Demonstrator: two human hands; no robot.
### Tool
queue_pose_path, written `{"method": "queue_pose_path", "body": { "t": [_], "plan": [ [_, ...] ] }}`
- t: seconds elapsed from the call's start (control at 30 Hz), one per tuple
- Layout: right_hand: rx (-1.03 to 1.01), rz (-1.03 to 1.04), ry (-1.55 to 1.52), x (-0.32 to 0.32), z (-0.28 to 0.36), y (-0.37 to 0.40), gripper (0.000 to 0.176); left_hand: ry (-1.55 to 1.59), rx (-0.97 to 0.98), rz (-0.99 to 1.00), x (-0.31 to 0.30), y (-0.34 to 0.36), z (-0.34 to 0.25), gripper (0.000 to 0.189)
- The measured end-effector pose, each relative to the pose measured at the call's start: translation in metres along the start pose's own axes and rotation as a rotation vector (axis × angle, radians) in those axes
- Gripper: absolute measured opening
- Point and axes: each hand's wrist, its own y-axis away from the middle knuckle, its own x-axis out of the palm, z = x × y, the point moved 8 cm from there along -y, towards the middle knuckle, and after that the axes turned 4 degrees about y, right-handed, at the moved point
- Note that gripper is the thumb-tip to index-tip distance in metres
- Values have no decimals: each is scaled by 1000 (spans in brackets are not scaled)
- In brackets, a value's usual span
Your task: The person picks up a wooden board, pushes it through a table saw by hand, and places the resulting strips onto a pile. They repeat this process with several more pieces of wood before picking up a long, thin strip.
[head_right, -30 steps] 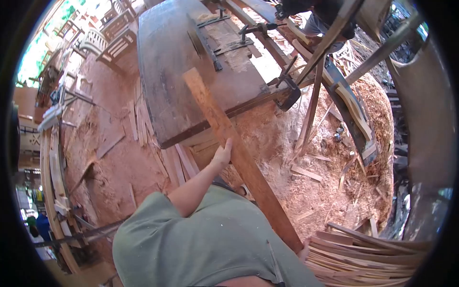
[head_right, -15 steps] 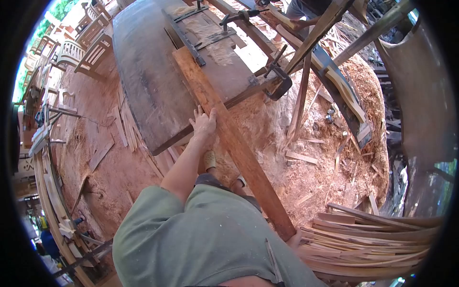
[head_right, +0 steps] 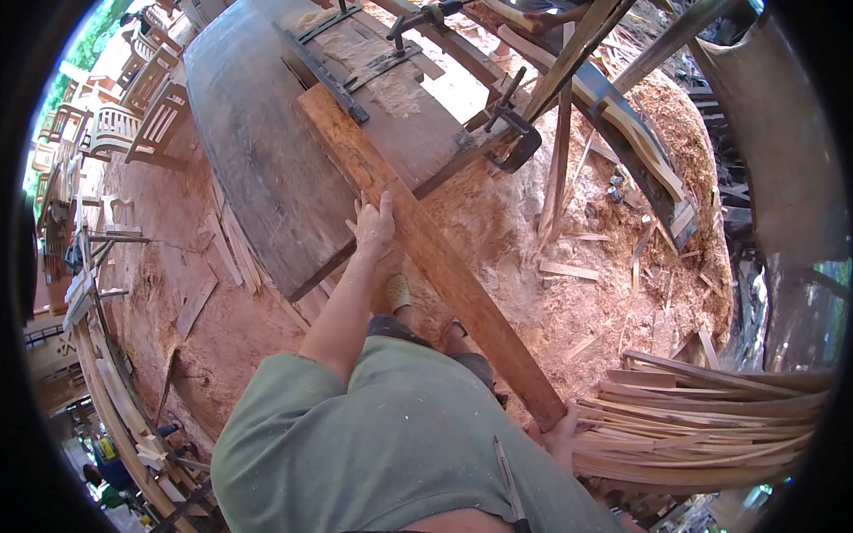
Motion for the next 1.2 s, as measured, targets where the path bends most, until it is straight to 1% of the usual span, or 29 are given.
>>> {"method": "queue_pose_path", "body": {
  "t": [0.1,0.17,0.2,0.27,0.3,0.37,0.47,0.6,0.67,0.77,0.93,1.2],
  "plan": [
    [46,38,37,6,0,7,56,-11,-16,0,1,-4,3,83],
    [15,51,-59,5,0,-8,55,-12,-24,-13,-1,-8,3,83],
    [15,53,-57,4,-1,-13,55,-23,-40,3,-2,-9,3,84],
    [74,-1,-82,-1,-4,-20,56,-32,-56,18,-6,-11,0,84],
    [72,-1,-81,13,1,-5,56,-33,-58,18,-8,-12,-2,84],
    [138,-88,-26,35,6,29,57,-31,-62,18,-11,-14,-3,85],
    [110,-61,8,38,5,25,57,-14,-59,12,-14,-20,-3,86],
    [70,7,139,86,14,69,58,-19,-65,9,-16,-28,-1,85],
    [-4,-110,107,91,23,79,47,-25,-73,16,-17,-32,0,84],
    [-9,-58,109,100,23,74,47,13,-52,-29,-21,-36,-2,82],
    [-24,-29,93,118,23,65,47,13,-63,-11,-27,-44,-5,77],
    [-43,7,86,143,24,52,47,31,-71,-37,-37,-57,-7,75]
  ]
}}
